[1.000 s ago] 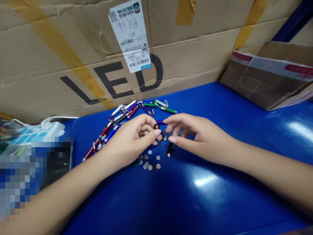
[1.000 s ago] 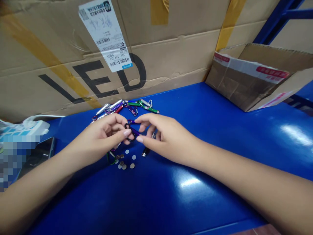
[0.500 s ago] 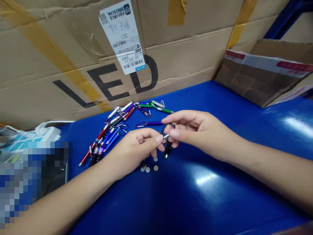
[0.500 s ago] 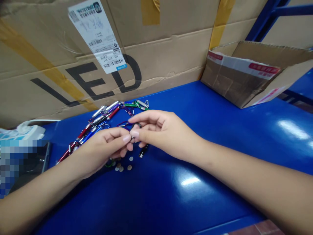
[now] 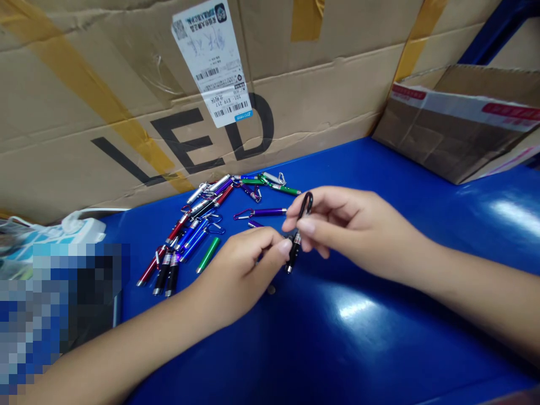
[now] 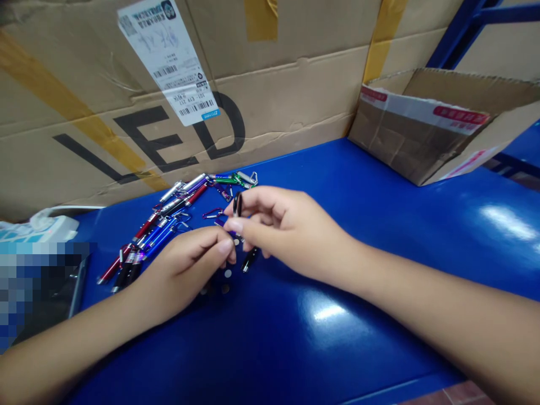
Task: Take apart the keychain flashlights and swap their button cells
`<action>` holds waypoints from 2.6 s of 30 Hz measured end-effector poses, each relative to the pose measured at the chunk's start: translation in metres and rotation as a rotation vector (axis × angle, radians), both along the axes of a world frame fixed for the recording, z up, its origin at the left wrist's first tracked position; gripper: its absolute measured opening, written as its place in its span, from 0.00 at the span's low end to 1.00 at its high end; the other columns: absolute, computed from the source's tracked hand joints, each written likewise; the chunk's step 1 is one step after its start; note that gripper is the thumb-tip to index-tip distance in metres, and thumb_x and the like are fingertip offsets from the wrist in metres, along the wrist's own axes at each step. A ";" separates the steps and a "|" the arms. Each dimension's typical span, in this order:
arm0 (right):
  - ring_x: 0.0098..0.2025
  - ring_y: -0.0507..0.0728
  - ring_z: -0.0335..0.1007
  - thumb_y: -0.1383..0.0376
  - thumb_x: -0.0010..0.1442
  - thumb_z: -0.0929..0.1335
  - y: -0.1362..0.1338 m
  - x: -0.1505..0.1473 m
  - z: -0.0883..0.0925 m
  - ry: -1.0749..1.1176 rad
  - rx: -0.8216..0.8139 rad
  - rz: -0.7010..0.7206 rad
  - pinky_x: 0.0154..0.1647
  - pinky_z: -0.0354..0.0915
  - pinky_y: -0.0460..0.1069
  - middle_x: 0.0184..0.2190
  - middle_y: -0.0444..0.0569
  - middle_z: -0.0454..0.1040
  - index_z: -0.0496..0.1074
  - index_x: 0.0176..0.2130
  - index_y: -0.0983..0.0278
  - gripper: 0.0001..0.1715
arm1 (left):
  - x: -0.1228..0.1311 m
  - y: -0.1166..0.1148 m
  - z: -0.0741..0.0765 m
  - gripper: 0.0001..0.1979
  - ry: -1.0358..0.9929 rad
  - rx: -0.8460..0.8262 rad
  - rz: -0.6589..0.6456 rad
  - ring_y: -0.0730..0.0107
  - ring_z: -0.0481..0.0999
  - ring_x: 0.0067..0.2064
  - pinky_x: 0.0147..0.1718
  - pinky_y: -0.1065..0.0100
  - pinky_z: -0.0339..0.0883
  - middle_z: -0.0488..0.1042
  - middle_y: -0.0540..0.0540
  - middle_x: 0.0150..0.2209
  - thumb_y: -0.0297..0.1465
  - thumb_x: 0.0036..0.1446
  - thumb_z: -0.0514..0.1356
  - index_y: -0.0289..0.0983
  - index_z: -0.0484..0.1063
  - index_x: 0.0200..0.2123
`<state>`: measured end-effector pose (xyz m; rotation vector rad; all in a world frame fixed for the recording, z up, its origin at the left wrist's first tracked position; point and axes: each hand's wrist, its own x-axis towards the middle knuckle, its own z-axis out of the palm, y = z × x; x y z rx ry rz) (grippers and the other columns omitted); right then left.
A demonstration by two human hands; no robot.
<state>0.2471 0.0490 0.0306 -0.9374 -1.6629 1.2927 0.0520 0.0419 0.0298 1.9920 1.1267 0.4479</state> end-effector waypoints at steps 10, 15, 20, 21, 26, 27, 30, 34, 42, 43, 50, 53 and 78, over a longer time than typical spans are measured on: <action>0.21 0.48 0.69 0.67 0.61 0.63 0.022 0.014 -0.005 -0.457 0.047 -0.015 0.20 0.63 0.43 0.26 0.41 0.75 0.66 0.52 0.64 0.18 | 0.027 -0.002 -0.010 0.10 0.726 0.431 -0.093 0.54 0.75 0.41 0.35 0.60 0.67 0.75 0.41 0.39 0.34 0.61 0.54 0.36 0.69 0.43; 0.20 0.48 0.68 0.68 0.62 0.62 0.020 0.012 -0.004 -0.432 0.006 0.010 0.18 0.62 0.43 0.26 0.41 0.74 0.63 0.51 0.63 0.17 | 0.013 0.005 -0.014 0.17 0.568 0.301 0.013 0.57 0.75 0.43 0.37 0.62 0.68 0.74 0.41 0.45 0.27 0.56 0.54 0.37 0.65 0.50; 0.19 0.47 0.68 0.65 0.64 0.62 0.022 0.012 -0.004 -0.167 -0.171 0.082 0.16 0.61 0.42 0.26 0.40 0.73 0.59 0.42 0.63 0.06 | -0.010 0.008 -0.005 0.11 0.328 0.159 -0.005 0.65 0.72 0.36 0.34 0.65 0.67 0.71 0.45 0.40 0.31 0.61 0.47 0.41 0.63 0.46; 0.19 0.47 0.68 0.65 0.64 0.62 0.022 0.011 -0.005 -0.144 -0.197 0.107 0.16 0.61 0.42 0.26 0.40 0.73 0.58 0.42 0.63 0.06 | -0.012 0.009 -0.002 0.09 0.322 0.134 0.034 0.66 0.71 0.35 0.33 0.65 0.66 0.70 0.47 0.37 0.31 0.62 0.46 0.41 0.62 0.43; 0.20 0.47 0.68 0.64 0.66 0.61 0.017 0.005 -0.010 -0.103 -0.272 0.227 0.16 0.60 0.41 0.28 0.41 0.74 0.57 0.40 0.62 0.05 | -0.008 0.012 0.009 0.07 0.211 0.054 0.159 0.70 0.66 0.30 0.27 0.69 0.61 0.66 0.52 0.29 0.37 0.62 0.50 0.41 0.62 0.36; 0.20 0.47 0.69 0.63 0.66 0.61 0.015 0.004 -0.011 -0.111 -0.276 0.248 0.16 0.60 0.41 0.28 0.41 0.74 0.57 0.40 0.62 0.05 | -0.006 0.013 0.009 0.09 0.164 0.026 0.164 0.70 0.65 0.29 0.26 0.69 0.59 0.65 0.53 0.28 0.39 0.62 0.51 0.41 0.63 0.36; 0.21 0.48 0.70 0.61 0.66 0.60 0.011 0.002 -0.012 -0.201 -0.237 0.275 0.17 0.61 0.42 0.29 0.41 0.74 0.58 0.40 0.61 0.06 | -0.004 0.015 0.006 0.13 0.098 0.016 0.149 0.72 0.63 0.27 0.25 0.70 0.57 0.63 0.54 0.25 0.42 0.61 0.51 0.40 0.65 0.32; 0.25 0.51 0.71 0.61 0.65 0.60 0.009 -0.001 -0.013 -0.590 0.135 0.181 0.23 0.59 0.45 0.30 0.46 0.76 0.64 0.43 0.63 0.09 | -0.003 0.017 0.001 0.13 0.138 0.062 0.151 0.72 0.64 0.29 0.28 0.70 0.58 0.65 0.53 0.27 0.39 0.62 0.50 0.39 0.66 0.30; 0.16 0.55 0.63 0.61 0.63 0.57 0.005 -0.005 -0.026 -1.220 0.880 -0.050 0.22 0.34 0.50 0.15 0.47 0.70 0.66 0.37 0.66 0.14 | 0.003 0.012 -0.001 0.14 0.156 0.057 0.197 0.71 0.63 0.28 0.25 0.71 0.58 0.65 0.53 0.26 0.41 0.62 0.49 0.39 0.64 0.30; 0.15 0.55 0.62 0.61 0.62 0.57 0.005 -0.006 -0.027 -1.233 0.909 -0.062 0.22 0.33 0.50 0.14 0.46 0.69 0.66 0.36 0.65 0.13 | 0.004 0.012 -0.002 0.14 0.155 0.060 0.196 0.72 0.63 0.28 0.25 0.71 0.58 0.65 0.53 0.26 0.41 0.62 0.49 0.39 0.64 0.30; 0.16 0.55 0.64 0.62 0.61 0.57 0.004 -0.009 -0.028 -1.259 0.886 -0.070 0.22 0.34 0.50 0.16 0.47 0.70 0.63 0.32 0.64 0.11 | 0.004 0.010 -0.005 0.13 0.153 0.127 0.132 0.71 0.66 0.30 0.28 0.71 0.60 0.68 0.52 0.29 0.37 0.64 0.49 0.39 0.64 0.30; 0.17 0.56 0.64 0.62 0.61 0.57 0.006 -0.009 -0.026 -1.279 0.860 -0.065 0.22 0.34 0.50 0.16 0.48 0.71 0.63 0.33 0.64 0.11 | 0.002 0.008 0.000 0.12 0.196 0.135 0.090 0.69 0.69 0.31 0.29 0.69 0.61 0.70 0.51 0.29 0.38 0.64 0.48 0.40 0.65 0.33; 0.18 0.57 0.66 0.63 0.59 0.56 0.009 -0.015 -0.021 -1.341 0.681 -0.133 0.20 0.36 0.49 0.19 0.52 0.73 0.63 0.35 0.66 0.12 | 0.004 0.001 -0.008 0.11 0.404 0.470 -0.014 0.70 0.65 0.26 0.26 0.69 0.56 0.65 0.51 0.25 0.31 0.65 0.47 0.38 0.61 0.29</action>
